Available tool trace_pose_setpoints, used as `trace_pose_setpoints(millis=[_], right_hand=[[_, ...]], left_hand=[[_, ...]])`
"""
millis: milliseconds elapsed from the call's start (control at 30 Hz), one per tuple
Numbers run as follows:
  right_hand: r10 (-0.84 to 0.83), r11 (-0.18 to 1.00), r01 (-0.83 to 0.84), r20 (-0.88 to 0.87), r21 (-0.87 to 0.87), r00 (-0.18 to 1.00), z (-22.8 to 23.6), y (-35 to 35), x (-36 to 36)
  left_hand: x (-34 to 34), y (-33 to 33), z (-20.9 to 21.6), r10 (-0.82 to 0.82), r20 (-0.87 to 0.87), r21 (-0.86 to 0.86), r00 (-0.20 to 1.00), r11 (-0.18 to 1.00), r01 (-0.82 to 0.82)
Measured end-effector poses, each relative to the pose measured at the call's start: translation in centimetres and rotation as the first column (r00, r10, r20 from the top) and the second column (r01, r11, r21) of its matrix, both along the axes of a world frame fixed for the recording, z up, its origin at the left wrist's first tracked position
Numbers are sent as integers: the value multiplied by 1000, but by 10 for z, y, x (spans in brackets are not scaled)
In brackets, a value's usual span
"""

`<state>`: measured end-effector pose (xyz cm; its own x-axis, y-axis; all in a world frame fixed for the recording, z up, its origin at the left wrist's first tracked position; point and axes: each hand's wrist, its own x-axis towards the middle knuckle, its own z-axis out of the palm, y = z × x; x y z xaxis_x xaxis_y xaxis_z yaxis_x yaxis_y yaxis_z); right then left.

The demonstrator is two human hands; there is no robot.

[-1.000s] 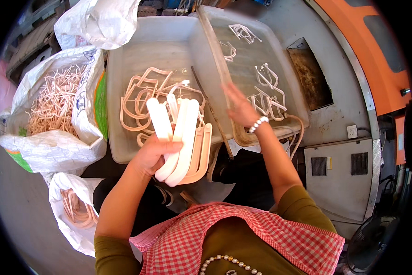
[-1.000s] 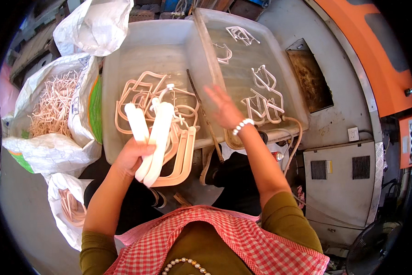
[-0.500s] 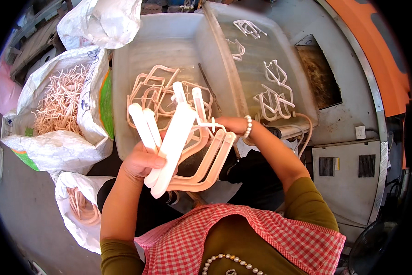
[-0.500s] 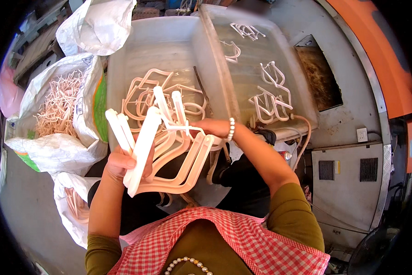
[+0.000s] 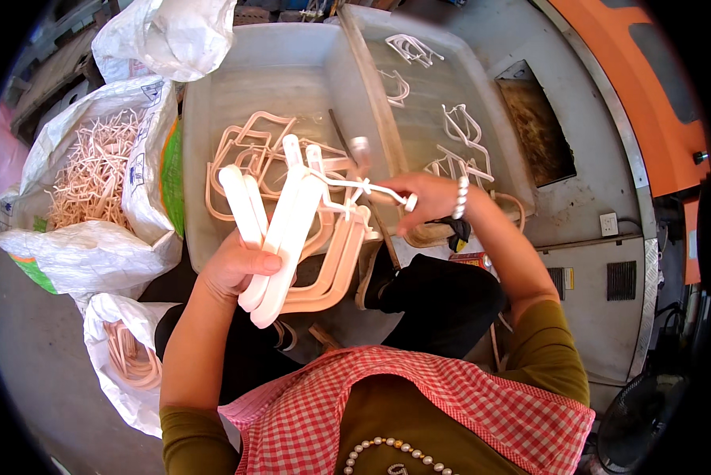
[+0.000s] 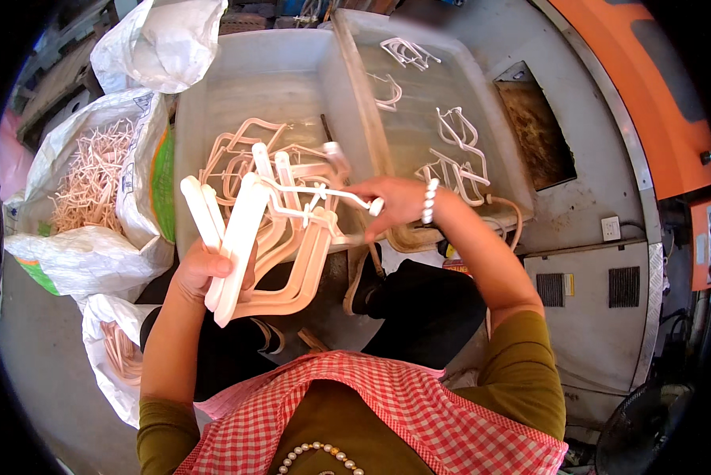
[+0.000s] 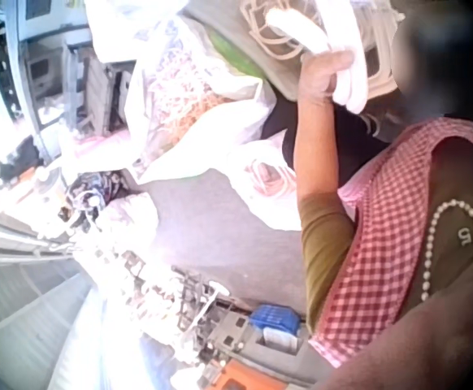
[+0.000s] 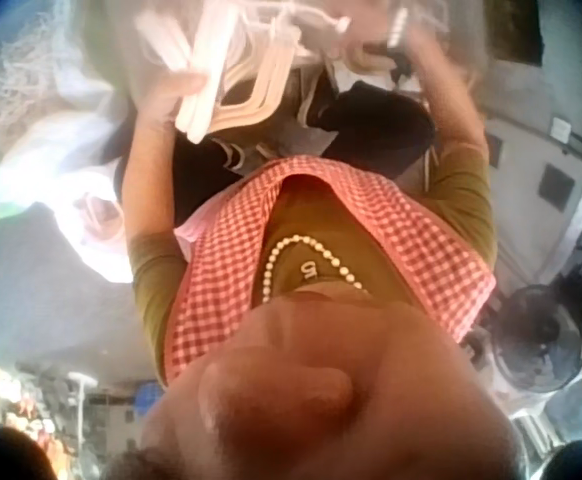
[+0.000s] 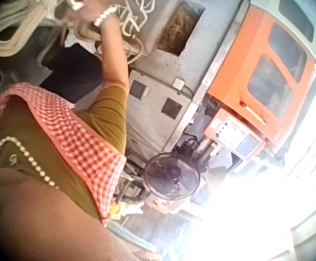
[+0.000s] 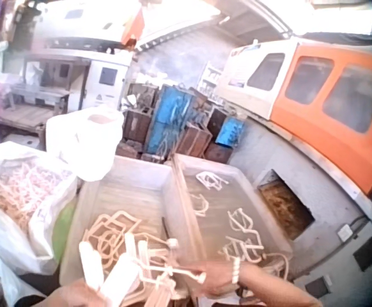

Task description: The person assembles white plastic hangers by hand, picking up the main body and hook components from a bin, interlocking them, and placing the finished units into a white sack. The process is repeated continuously throughout the clip.

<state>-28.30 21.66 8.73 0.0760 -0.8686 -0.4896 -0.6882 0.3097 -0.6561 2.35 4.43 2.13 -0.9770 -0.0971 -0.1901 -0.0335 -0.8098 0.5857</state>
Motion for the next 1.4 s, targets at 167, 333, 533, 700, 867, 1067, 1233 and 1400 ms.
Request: trace_pose_setpoints(millis=[167,333,533,700,867,1067,1233,1400], right_hand=[[141,983,-113,210,-142,967,-83,13,11],[-70,990,8,447,140,892,-75,24,39],[-154,986,159,92,-45,984,-2,25,24],[-125,975,50,-345,-218,930,33,24,26],[-60,945,-156,-623,-286,780,29,22,15],[-86,850,-273,-629,-451,773,49,20,29],[-71,588,-586,-757,-558,650,52,0,21],[-65,732,-497,-774,-466,630,64,10,38]], left_hand=[[-9,15,31,81,42,-134,996,988,-75],[4,-2,16,49,10,-48,999,998,-49],[-1,-15,27,188,-79,-187,979,962,-199],[-1,-18,27,85,-87,-274,993,956,-106],[-12,-2,14,62,-37,-275,997,959,-70],[0,-17,4,-58,-330,246,942,958,145],[-2,-1,2,-61,-238,100,969,991,87],[2,-15,37,86,-90,-239,992,965,-105]])
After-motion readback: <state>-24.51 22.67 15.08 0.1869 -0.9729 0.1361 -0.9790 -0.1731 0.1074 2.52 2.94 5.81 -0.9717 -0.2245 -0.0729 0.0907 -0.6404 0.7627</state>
